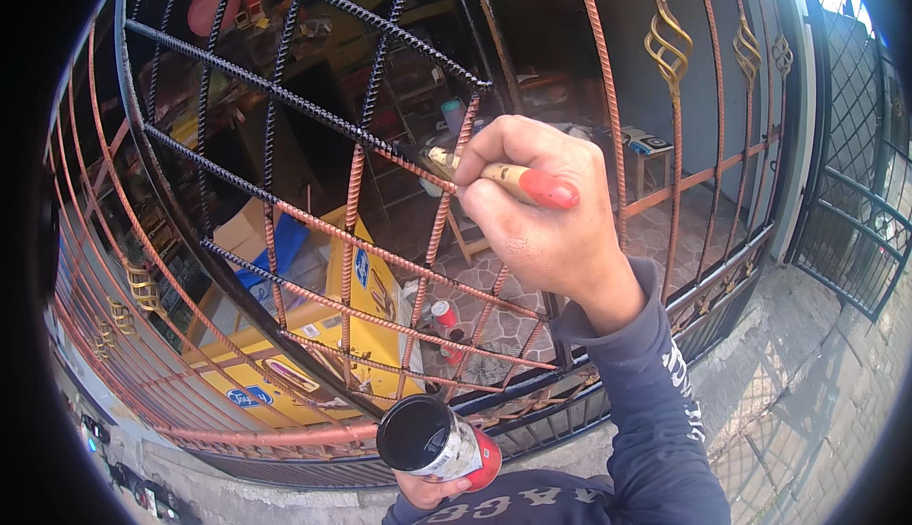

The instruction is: The person paints a metal gate black using a paintbrush and a paint can. They repeatedly dip the brush into the can and apply paint to the gate's bars and decorative elements. The person moves along the gate to cover different sections and finishes by placing the can and brush on a table inside the shop.

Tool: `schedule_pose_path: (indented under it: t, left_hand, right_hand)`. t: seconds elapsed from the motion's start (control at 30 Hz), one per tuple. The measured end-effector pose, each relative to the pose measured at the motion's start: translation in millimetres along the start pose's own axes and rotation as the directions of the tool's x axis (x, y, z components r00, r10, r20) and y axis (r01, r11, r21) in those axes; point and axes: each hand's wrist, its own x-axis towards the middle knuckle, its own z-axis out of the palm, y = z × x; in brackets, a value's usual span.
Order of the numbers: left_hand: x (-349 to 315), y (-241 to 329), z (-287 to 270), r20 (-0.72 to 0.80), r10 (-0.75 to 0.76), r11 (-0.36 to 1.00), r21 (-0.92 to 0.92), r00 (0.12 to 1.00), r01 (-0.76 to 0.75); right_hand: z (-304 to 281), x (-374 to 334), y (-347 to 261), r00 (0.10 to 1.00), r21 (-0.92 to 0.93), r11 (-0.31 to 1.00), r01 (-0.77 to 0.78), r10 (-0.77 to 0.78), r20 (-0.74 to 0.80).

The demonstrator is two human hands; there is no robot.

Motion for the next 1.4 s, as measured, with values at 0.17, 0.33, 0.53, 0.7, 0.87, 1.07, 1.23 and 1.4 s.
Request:
schedule_pose_path:
  t: [0.17, 0.33, 0.53, 0.7, 0.87, 1.07, 1.23, 1.4]
  left_hand:
    - [-1.4, -6.7, 19.7, -0.047, 0.005, 1.000, 0.007, 0.999, -0.005]
    - [0.5, -15.8, 29.6, -0.081, -0.045, 0.999, -0.026, 0.996, 0.043]
    - [9.7, -13.0, 38.2, -0.076, -0.037, 0.999, -0.022, 0.996, 0.035]
    - [15.9, -15.6, 26.5, 0.002, -0.039, 0.999, 0.033, 0.999, 0.039]
    - [15.6, -22.5, 5.8, 0.060, -0.133, 0.990, 0.061, 0.989, 0.129]
    - [13.5, -20.1, -5.6, 0.040, -0.110, 0.994, 0.027, 0.993, 0.109]
    - [11.0, -17.5, -12.5, 0.080, -0.144, 0.988, 0.067, 0.986, 0.139]
    - [8.1, -16.3, -7.6, 0.065, -0.095, 0.989, 0.121, 0.993, 0.086]
  right_hand:
    - [-5.9, 7.0, 9.7, 0.945, -0.042, 0.957, 0.287, -0.276, 0.175]
    - [-14.0, 2.8, 22.1, 0.985, 0.037, 0.985, 0.169, -0.171, 0.037]
    - [-25.6, -13.6, 38.1, 0.990, 0.124, 0.984, 0.125, -0.115, -0.081]
    - [-32.1, -25.8, 45.6, 0.997, 0.207, 0.978, 0.037, -0.051, 0.065]
    - [-29.3, -32.0, 46.4, 0.994, 0.143, 0.985, 0.100, -0.106, 0.037]
    - [-32.2, -43.0, 49.3, 0.998, 0.254, 0.966, -0.050, 0.057, -0.020]
    - [-33.6, -49.0, 47.6, 0.995, 0.317, 0.946, -0.075, 0.091, -0.037]
    - [-18.1, -46.2, 47.4, 0.982, 0.364, 0.931, -0.006, 0.075, -0.176]
